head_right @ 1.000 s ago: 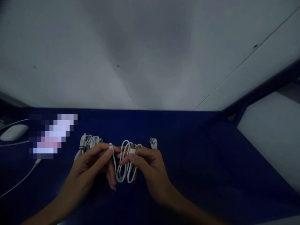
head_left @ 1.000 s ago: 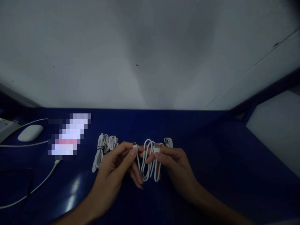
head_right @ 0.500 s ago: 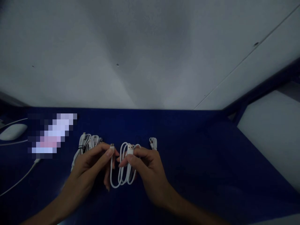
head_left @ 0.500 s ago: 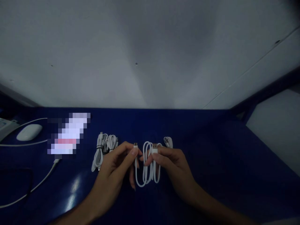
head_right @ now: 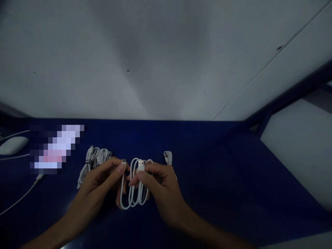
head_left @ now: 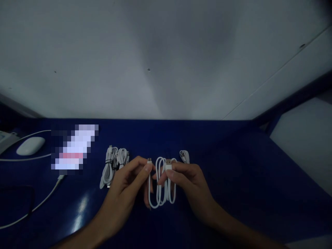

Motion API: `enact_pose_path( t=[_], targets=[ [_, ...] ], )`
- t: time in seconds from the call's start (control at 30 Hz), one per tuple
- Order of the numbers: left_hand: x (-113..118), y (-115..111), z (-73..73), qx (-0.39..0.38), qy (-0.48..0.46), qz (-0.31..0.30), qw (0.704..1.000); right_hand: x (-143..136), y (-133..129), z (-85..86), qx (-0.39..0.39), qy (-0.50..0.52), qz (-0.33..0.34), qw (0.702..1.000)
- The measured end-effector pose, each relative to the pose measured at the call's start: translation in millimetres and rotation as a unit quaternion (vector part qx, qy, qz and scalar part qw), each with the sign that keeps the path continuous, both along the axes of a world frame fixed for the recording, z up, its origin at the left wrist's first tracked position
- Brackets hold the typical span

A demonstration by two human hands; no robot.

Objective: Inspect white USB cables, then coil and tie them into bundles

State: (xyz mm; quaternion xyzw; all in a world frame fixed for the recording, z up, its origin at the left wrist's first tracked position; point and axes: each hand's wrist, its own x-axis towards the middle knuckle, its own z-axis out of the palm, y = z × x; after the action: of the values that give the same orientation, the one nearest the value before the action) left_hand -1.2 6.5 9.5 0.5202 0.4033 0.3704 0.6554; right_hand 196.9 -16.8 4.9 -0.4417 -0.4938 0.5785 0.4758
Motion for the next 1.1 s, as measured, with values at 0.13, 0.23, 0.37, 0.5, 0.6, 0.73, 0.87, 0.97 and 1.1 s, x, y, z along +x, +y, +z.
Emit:
enact_pose_path(
  t=[0.13,0.23,0.37,0.5,0.6,0.73,0.87,0.97,1.1],
  targets=[
    [0,0,-3.8,-0.015,-0.011,-0.007,1.0,0,0,-1.4,-0.026,0.007,-0.002,1.0],
    [1,0,-6.7,-0.023,-0.016,0.0,1.0,1,1,-2.4,-0.031,0.017,0.0,0.999],
    [1,0,-6.4,-0.019,-0.012,0.036,0.999,2,3,-4.6,-0.043,0.036,-0.003,0.998],
    [1,-1,-2.5,-0.015,-0.017,0.048,0.999,2,4,-6.0,-0.049,0.035,-0.005,0.998],
    [0,0,-1.0,-0.023,-0.022,0.046,0.998,2,4,-5.7,-0.053,0.033,-0.003,0.998],
    [-1,0,-1.1,-0.021,-0.022,0.043,0.999,2,4,-5.2,-0.055,0.036,-0.002,0.998],
    [-1,-4,-1.8,-0.003,0.007,0.046,0.999,2,3,-5.2,-0.056,0.04,-0.005,0.998],
    [-4,-5,-1.4,0.047,0.07,0.064,0.994,2,2,-5.7,-0.052,0.044,0.0,0.998],
    [-19,16,9.7,0.291,0.271,0.178,0.9,3,2,-7.0,-0.049,0.053,-0.001,0.997]
  ],
)
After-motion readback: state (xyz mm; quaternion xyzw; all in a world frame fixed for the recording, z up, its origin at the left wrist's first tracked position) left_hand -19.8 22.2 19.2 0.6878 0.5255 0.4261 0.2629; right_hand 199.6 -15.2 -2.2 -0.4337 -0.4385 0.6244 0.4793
